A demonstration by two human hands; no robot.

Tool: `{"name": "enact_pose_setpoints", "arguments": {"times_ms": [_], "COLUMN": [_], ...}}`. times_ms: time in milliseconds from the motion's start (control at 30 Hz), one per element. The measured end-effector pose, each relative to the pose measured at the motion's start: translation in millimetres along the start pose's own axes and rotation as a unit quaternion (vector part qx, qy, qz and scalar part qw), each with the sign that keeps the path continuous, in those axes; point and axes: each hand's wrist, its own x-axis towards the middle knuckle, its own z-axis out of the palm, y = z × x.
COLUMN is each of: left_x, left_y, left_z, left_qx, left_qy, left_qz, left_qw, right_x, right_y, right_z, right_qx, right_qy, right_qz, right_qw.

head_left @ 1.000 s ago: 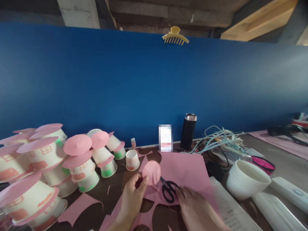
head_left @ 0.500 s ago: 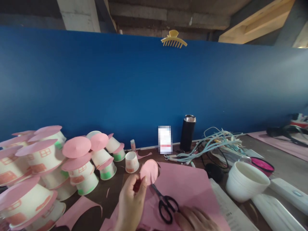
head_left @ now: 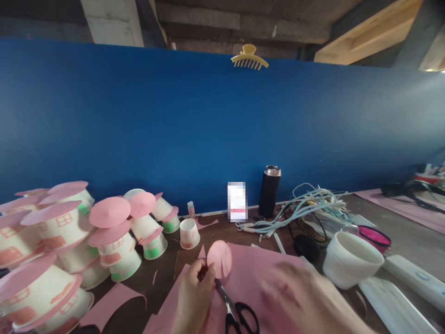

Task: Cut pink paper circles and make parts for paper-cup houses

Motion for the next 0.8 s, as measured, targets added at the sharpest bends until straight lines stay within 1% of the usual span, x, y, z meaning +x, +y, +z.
{"name": "enact_pose_setpoints", "arguments": {"times_ms": [33,67,133,233,333,400,533,600,667,733,800], "left_x": [0,0,0,0,1,1,2,2,1,0,-1], "left_y": [0,-1,-2,-4,-3,-3,-3,-4,-3,-2,-1], "left_z": [1,2,5,8,9,9,11,12,12,10,9], "left_qx": [0.001,0.002,-0.001,-0.004,-0.005,-0.008,-0.009,-0.007,-0.006,-0.006,-0.003], "left_qy": [0.0,0.0,0.003,0.003,-0.003,-0.001,0.007,0.006,-0.004,-0.018,-0.029], "left_qz": [-0.002,-0.004,-0.008,-0.018,-0.013,-0.009,-0.007,-0.011,-0.015,-0.021,-0.021], "left_qw": [1.0,1.0,1.0,1.0,1.0,1.0,1.0,1.0,1.0,1.0,0.999], "right_x": [17,34,63,88,95,96,99,101,102,102,101], "right_y": [9,20,40,59,65,67,74,80,86,89,90], "right_z": [-11,-18,-20,-3,17,23,17,9,2,-5,-12], "right_qx": [-0.026,-0.046,-0.078,-0.108,-0.103,-0.085,-0.019,0.038,0.118,0.208,0.293], "right_qy": [-0.038,-0.048,-0.074,-0.121,-0.141,-0.145,-0.129,-0.106,-0.072,-0.033,0.006], "right_qz": [0.063,0.098,0.145,0.192,0.209,0.221,0.245,0.246,0.233,0.219,0.212], "right_qw": [0.997,0.993,0.984,0.968,0.962,0.961,0.961,0.963,0.963,0.953,0.932]}}
